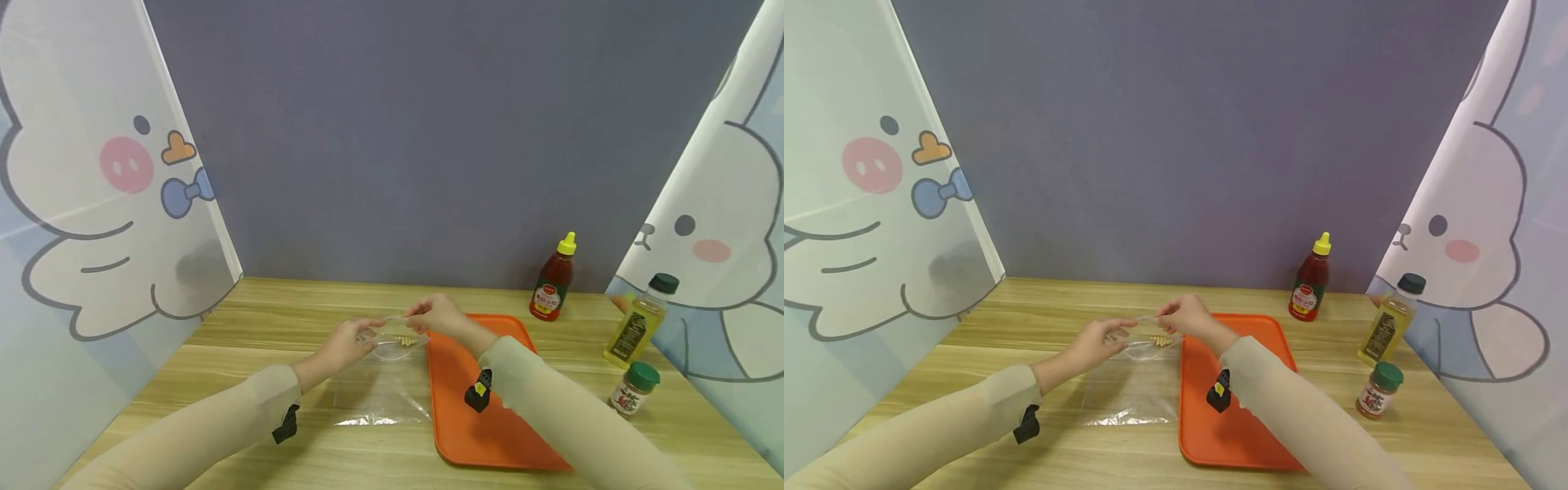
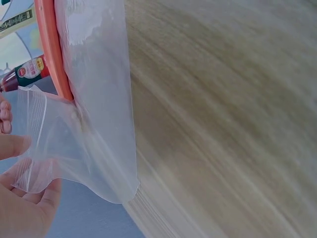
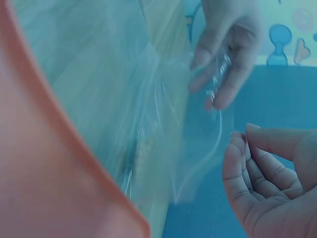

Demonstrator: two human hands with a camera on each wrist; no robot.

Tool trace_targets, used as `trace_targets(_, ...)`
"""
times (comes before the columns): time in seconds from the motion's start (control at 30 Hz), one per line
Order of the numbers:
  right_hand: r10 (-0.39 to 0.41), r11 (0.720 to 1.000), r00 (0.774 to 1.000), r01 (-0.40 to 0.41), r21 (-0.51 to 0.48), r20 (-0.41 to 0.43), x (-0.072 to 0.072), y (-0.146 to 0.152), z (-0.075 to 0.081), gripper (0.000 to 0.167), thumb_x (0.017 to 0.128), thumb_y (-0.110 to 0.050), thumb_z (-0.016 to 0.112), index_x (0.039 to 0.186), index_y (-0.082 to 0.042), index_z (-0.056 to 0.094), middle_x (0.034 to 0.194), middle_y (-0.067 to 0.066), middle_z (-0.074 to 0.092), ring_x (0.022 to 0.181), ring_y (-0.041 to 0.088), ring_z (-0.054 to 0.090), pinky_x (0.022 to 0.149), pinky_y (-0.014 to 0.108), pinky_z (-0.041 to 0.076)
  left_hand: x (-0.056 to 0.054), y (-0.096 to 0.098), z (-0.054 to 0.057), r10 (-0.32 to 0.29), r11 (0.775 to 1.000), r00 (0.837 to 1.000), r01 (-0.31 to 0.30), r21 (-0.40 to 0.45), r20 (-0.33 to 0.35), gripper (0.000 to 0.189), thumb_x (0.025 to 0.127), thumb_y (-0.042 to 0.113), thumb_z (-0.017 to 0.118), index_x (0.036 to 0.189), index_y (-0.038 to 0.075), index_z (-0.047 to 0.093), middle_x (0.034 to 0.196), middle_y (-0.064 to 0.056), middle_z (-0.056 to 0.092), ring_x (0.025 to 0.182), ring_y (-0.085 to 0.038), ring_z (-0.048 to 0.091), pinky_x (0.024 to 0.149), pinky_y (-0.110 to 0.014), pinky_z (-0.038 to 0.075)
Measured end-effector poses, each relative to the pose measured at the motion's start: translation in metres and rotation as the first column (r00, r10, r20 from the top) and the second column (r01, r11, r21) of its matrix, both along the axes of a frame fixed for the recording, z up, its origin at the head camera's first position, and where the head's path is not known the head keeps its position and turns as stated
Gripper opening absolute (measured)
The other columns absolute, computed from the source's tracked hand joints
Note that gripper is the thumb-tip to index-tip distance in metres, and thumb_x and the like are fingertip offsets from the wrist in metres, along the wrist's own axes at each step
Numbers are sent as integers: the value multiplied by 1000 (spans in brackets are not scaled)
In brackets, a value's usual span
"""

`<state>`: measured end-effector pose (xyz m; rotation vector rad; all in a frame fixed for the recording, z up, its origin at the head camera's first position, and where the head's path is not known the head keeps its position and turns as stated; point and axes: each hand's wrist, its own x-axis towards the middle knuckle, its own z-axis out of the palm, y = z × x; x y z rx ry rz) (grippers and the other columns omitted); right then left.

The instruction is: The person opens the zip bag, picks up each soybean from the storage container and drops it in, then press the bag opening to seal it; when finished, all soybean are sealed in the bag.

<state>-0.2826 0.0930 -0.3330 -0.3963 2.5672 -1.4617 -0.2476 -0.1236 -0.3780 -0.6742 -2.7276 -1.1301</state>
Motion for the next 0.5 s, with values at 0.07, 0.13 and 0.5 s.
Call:
trace_targets(0.07,-6,1000,1000,6,10,-7,1,-9,-1,15,86,-8,72,97,2,73,85,13,74,82,35,69,70,39,61,-1,0,0,-3,1000,1000,3,-6,1,43,87,0,68,129,3,59,130,-14,62,107,-31,65,84,-40,59)
trace_targets(0.13,-13,1000,1000,14,25,-28,1,-18,-2,13,85,-6,72,94,3,74,83,15,74,75,30,70,70,40,61,-1,0,0,-5,1000,1000,5,-2,5,43,87,0,68,129,3,59,130,-14,62,107,-32,65,85,-40,59)
trace_targets(0.5,20,996,994,-10,93,-103,1,-34,-13,7,84,0,70,87,4,75,78,18,73,64,25,69,64,39,62,-1,2,0,18,1000,1000,-18,16,7,40,87,0,68,126,5,62,128,-15,62,106,-32,65,84,-37,59)
